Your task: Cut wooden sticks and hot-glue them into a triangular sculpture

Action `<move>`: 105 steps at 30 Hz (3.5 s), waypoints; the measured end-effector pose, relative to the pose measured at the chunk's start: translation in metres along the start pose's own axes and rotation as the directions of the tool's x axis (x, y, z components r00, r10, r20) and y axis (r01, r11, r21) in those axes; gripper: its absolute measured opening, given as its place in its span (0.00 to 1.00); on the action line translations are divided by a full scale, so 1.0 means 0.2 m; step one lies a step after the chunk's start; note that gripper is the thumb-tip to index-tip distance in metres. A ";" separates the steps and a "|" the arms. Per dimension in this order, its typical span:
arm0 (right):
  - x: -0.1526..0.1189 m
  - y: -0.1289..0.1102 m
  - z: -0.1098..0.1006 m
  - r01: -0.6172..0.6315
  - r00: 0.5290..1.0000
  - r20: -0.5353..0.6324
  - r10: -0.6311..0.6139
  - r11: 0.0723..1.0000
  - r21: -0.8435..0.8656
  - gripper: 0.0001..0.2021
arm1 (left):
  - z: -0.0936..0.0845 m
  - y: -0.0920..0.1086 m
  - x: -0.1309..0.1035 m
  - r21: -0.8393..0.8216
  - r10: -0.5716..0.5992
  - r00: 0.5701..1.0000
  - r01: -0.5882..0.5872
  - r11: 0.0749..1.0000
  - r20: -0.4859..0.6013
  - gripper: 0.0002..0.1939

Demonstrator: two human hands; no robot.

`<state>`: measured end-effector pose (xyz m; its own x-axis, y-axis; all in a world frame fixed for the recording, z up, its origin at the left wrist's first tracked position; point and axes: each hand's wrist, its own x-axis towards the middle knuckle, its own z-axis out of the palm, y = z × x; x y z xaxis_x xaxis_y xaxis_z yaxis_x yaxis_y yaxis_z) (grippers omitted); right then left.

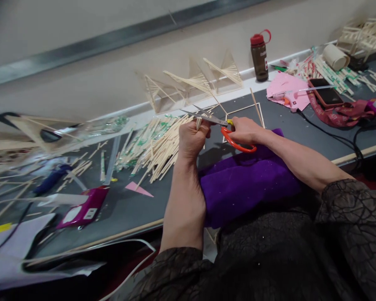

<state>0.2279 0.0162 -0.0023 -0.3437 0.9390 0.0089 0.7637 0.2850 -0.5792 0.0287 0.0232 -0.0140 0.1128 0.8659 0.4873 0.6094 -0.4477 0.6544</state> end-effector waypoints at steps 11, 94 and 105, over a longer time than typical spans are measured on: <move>0.02 0.09 -0.02 0.167 0.945 -0.320 -0.067 0.940 0.297 0.11 | -0.04 0.10 -0.02 -0.601 -0.075 0.990 -0.012 0.799 -0.120 0.20; -0.07 -0.05 -0.04 0.275 0.944 -0.327 -0.049 0.666 0.693 0.13 | 0.09 0.15 -0.04 0.413 0.007 0.981 0.075 0.908 -0.193 0.22; -0.05 -0.02 -0.01 0.307 0.936 -0.343 -0.083 0.670 0.676 0.16 | 0.10 0.17 -0.04 0.466 -0.052 0.987 0.116 0.877 -0.150 0.20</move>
<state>0.2297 0.0060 0.0018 -0.1975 0.9209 0.3361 0.0366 0.3495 -0.9362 0.0641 0.0044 -0.0067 -0.0375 0.8447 0.5340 0.9132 -0.1881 0.3616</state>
